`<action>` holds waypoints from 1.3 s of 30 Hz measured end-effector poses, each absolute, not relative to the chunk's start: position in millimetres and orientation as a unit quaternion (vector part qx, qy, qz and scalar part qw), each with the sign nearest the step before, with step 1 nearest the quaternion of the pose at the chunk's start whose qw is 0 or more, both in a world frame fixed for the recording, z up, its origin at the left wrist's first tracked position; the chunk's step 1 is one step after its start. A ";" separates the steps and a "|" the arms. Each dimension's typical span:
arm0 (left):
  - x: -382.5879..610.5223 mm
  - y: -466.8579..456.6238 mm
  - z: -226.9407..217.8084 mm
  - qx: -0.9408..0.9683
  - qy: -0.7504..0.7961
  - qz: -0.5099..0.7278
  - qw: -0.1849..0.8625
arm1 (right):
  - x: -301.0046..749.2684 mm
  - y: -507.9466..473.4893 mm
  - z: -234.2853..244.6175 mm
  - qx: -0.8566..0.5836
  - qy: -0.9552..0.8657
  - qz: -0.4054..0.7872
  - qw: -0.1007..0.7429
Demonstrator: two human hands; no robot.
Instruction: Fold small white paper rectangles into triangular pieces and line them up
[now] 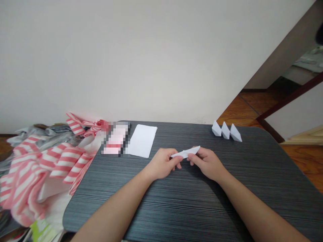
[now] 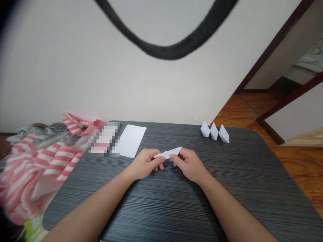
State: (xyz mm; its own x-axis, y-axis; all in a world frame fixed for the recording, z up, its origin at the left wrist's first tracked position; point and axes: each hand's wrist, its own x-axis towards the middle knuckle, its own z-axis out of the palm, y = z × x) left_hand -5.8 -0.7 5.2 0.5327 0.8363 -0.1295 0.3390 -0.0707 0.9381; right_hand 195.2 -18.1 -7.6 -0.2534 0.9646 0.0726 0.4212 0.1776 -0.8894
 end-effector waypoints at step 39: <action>-5.4 2.8 6.3 0.770 0.364 0.300 0.430 | 195.3 -17.0 -0.7 -0.448 -0.761 0.334 0.330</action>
